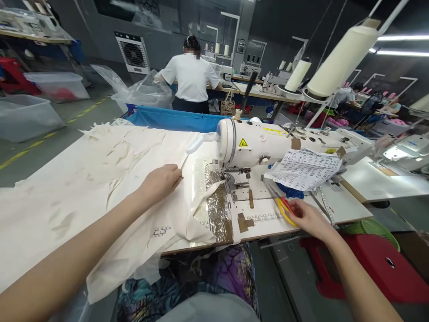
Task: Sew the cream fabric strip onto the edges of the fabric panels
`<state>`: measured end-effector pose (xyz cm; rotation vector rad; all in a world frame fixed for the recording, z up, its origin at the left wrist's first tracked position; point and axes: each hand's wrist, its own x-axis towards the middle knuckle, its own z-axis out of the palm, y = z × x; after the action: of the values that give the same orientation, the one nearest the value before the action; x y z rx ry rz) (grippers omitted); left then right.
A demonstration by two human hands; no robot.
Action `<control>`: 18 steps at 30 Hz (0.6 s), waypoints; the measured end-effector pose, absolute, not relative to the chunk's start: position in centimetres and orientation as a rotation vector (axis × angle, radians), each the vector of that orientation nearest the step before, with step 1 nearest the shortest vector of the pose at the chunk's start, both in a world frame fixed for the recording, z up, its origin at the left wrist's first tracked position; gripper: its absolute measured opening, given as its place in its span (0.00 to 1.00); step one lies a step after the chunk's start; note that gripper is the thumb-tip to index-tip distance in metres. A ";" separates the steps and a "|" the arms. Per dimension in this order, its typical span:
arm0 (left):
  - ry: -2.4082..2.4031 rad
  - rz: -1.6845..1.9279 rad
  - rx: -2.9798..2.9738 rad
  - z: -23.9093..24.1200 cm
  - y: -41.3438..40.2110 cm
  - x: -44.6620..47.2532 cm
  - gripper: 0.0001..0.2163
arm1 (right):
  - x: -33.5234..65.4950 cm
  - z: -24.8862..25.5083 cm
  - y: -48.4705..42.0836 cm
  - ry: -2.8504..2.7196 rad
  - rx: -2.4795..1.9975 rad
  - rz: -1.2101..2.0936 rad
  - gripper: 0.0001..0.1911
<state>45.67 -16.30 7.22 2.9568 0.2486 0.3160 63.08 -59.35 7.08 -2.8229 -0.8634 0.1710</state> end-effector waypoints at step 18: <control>0.336 0.505 2.334 10.3 -16.9 43.9 0.13 | 57.7 8.9 -42.5 -1.399 -3.045 -0.285 0.10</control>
<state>43.89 -16.93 10.33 2.3345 0.3362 0.5051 57.72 -42.51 8.87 -3.0450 -1.3993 -0.2853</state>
